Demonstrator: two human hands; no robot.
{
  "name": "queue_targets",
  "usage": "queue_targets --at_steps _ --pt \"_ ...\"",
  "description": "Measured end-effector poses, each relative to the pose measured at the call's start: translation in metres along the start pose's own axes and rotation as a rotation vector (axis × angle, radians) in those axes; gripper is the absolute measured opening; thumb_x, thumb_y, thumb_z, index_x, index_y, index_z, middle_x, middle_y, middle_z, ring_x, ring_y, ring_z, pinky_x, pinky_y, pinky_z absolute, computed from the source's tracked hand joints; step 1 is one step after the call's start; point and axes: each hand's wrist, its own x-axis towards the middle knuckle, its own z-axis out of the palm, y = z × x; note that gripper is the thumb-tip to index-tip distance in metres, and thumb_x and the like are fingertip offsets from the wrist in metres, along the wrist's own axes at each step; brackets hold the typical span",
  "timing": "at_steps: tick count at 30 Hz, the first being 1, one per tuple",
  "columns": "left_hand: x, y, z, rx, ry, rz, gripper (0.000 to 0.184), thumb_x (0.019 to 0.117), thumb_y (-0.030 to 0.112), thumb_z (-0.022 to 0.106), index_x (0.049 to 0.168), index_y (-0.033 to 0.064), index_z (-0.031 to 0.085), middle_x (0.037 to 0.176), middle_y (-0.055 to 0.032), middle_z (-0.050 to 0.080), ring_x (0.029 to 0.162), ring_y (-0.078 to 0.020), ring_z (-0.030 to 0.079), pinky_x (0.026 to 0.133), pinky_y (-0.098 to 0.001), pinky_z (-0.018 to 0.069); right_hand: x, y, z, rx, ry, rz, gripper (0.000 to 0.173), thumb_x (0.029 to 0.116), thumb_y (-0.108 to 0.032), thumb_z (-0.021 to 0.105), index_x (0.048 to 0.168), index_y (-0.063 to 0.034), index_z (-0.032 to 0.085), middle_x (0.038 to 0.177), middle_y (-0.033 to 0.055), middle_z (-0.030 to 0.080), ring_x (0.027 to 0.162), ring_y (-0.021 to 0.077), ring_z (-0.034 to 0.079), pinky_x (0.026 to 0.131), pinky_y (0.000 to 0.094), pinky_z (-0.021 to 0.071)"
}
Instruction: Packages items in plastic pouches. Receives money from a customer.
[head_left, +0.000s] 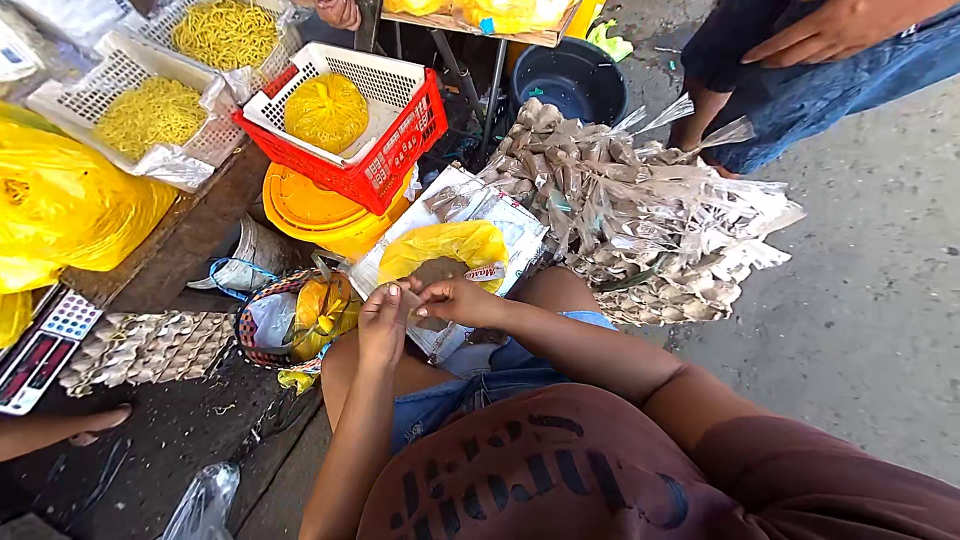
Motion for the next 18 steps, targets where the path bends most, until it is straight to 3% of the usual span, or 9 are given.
queue_targets --at_steps 2,3,5,6,8,10,13,18 --pt "0.000 0.006 -0.005 -0.091 0.016 0.035 0.026 0.1051 0.008 0.046 0.096 0.0089 0.070 0.099 -0.0083 0.076 0.092 -0.0207 0.075 0.090 -0.0394 0.0617 -0.004 0.014 -0.011 -0.123 0.100 0.007 0.033 0.1046 -0.022 0.058 0.124 0.0024 0.068 0.119 0.0176 0.070 0.110 0.0210 0.067 0.101 0.0395 0.0517" --pt "0.001 0.011 -0.010 -0.098 0.028 0.056 0.023 0.1047 0.010 0.050 0.097 0.0111 0.071 0.099 -0.0072 0.076 0.085 -0.0180 0.075 0.083 -0.0358 0.0634 -0.005 0.024 -0.020 -0.216 0.178 0.029 0.034 0.1059 -0.024 0.055 0.125 0.0013 0.068 0.121 0.0192 0.070 0.114 0.0272 0.067 0.103 0.0465 0.0508" --pt "0.004 0.018 -0.024 -0.003 0.037 0.105 0.017 0.1029 0.010 0.053 0.098 0.0145 0.069 0.096 -0.0033 0.074 0.071 -0.0084 0.068 0.065 -0.0223 0.0579 -0.008 0.047 -0.040 -0.440 0.362 0.095 0.034 0.1061 -0.025 0.054 0.125 -0.0019 0.069 0.124 0.0202 0.068 0.119 0.0360 0.064 0.105 0.0557 0.0483" --pt "0.006 0.019 -0.032 0.069 0.044 0.137 0.016 0.1006 0.005 0.055 0.098 0.0142 0.068 0.092 -0.0015 0.074 0.067 -0.0052 0.065 0.061 -0.0189 0.0544 -0.011 0.058 -0.050 -0.534 0.449 0.135 0.032 0.1046 -0.024 0.057 0.124 -0.0023 0.070 0.125 0.0218 0.067 0.121 0.0407 0.061 0.105 0.0593 0.0465" --pt "0.008 0.015 -0.045 0.272 0.078 0.200 0.019 0.0933 -0.003 0.060 0.094 0.0151 0.066 0.087 0.0048 0.073 0.068 -0.0021 0.064 0.063 -0.0185 0.0539 -0.017 0.072 -0.063 -0.631 0.543 0.245 0.029 0.1010 -0.018 0.062 0.124 -0.0031 0.071 0.128 0.0256 0.064 0.123 0.0471 0.057 0.101 0.0638 0.0445" --pt "0.008 0.007 -0.052 0.494 0.089 0.240 0.016 0.0887 -0.004 0.065 0.093 0.0102 0.062 0.090 0.0068 0.072 0.079 -0.0017 0.067 0.072 -0.0214 0.0573 -0.020 0.079 -0.068 -0.664 0.535 0.352 0.031 0.0994 -0.012 0.062 0.128 -0.0053 0.069 0.130 0.0266 0.062 0.122 0.0476 0.056 0.101 0.0631 0.0451" --pt "0.005 -0.015 -0.058 0.711 0.061 0.221 0.011 0.0897 0.000 0.069 0.098 -0.0034 0.064 0.095 -0.0019 0.071 0.090 -0.0038 0.068 0.083 -0.0241 0.0572 -0.020 0.083 -0.065 -0.697 0.498 0.413 0.030 0.1005 -0.008 0.059 0.128 -0.0058 0.069 0.128 0.0261 0.063 0.120 0.0457 0.059 0.099 0.0608 0.0469" --pt "-0.001 -0.036 -0.063 0.839 0.100 0.139 0.017 0.0934 0.007 0.069 0.103 -0.0073 0.065 0.094 -0.0068 0.069 0.084 -0.0010 0.064 0.080 -0.0180 0.0533 -0.012 0.077 -0.057 -0.785 0.456 0.340 0.022 0.1008 -0.005 0.055 0.114 -0.0010 0.073 0.120 0.0248 0.066 0.118 0.0447 0.060 0.097 0.0598 0.0480"
